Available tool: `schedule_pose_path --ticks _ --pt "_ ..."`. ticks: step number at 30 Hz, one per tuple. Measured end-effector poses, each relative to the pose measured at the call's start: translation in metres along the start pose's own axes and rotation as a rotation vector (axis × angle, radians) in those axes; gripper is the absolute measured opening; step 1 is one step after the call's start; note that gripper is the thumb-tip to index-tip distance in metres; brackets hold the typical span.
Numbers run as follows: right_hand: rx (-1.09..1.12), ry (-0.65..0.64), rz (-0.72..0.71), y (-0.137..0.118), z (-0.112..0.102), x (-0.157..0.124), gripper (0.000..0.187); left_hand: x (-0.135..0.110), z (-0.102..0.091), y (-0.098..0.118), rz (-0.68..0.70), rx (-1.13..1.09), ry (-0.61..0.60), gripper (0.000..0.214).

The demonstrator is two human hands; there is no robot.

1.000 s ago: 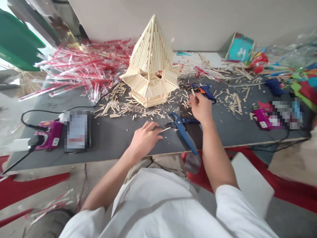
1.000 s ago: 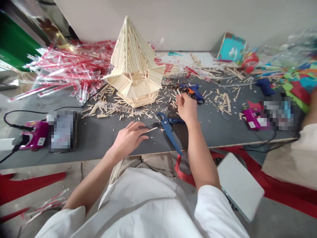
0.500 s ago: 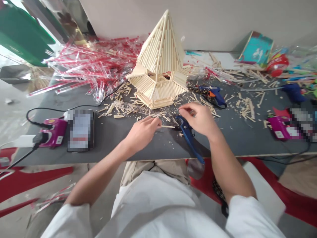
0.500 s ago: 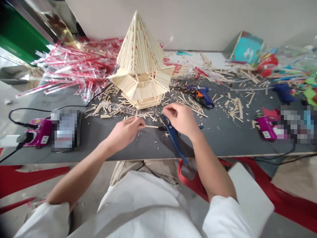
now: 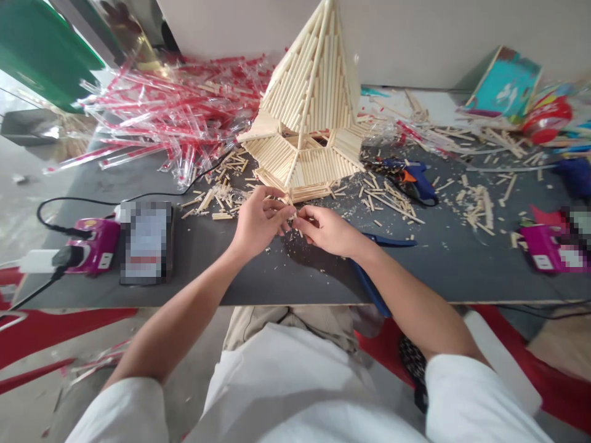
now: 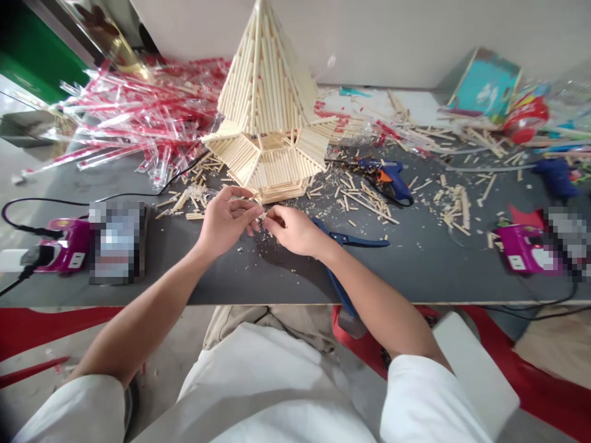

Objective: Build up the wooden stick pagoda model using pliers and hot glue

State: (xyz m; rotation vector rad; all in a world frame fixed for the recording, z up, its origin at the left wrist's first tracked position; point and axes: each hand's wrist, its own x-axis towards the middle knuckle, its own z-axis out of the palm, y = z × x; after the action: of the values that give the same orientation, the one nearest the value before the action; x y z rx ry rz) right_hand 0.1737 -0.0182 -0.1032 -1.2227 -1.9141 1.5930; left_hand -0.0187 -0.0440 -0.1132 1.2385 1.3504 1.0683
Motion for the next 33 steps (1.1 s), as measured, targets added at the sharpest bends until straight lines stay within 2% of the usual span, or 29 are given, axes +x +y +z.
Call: schedule_pose_path --ticks 3,6,14,21,33 --pt "0.166 -0.013 0.044 0.009 0.006 0.001 0.041 -0.002 0.005 -0.001 0.011 0.069 0.023 0.032" --pt "0.304 -0.018 0.028 0.013 0.007 0.006 0.043 -0.002 0.009 -0.001 0.045 0.156 0.058 0.034" --pt "0.527 -0.062 0.063 0.014 0.008 0.013 0.043 0.007 0.006 -0.009 0.081 0.237 0.087 0.036" --pt "0.569 -0.057 0.056 0.012 0.009 0.007 0.045 0.002 0.005 -0.005 0.115 0.29 0.121 0.025" --pt "0.607 0.012 0.036 0.013 0.012 0.008 0.047 0.006 0.003 -0.01 0.207 0.362 0.116 0.032"
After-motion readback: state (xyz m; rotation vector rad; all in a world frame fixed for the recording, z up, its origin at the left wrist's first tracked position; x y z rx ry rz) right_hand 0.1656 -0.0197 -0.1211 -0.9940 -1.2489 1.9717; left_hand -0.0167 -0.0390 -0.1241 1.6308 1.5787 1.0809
